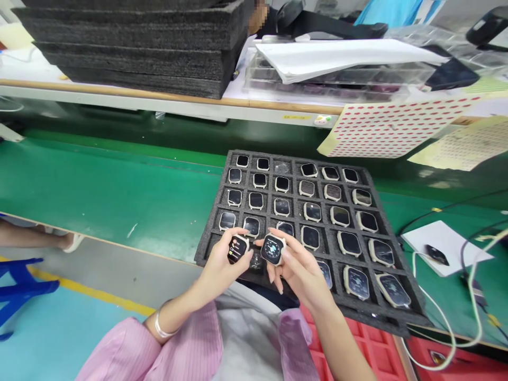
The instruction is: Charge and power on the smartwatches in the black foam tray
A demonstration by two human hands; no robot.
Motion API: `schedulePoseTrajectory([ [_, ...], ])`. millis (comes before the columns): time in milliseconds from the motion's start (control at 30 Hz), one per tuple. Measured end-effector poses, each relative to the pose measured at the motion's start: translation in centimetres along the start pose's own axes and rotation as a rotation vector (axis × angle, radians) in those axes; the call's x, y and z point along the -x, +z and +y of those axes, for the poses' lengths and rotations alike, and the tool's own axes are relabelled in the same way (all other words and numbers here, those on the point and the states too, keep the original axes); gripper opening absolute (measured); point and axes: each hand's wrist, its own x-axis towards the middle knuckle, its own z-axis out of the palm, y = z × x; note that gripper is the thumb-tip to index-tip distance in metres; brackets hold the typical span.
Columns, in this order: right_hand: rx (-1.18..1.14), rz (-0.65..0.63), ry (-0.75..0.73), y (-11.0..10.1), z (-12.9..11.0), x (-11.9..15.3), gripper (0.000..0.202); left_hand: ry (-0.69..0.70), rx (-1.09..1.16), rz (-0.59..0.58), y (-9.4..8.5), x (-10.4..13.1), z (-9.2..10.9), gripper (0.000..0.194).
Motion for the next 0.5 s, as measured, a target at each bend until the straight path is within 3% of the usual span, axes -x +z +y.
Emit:
schedulePoseTrajectory([
  [500, 0.01, 0.013, -0.007, -0.18, 0.6, 0.02, 0.035, 0.011, -0.02, 0.002, 0.3, -0.09, -0.12, 0.039],
])
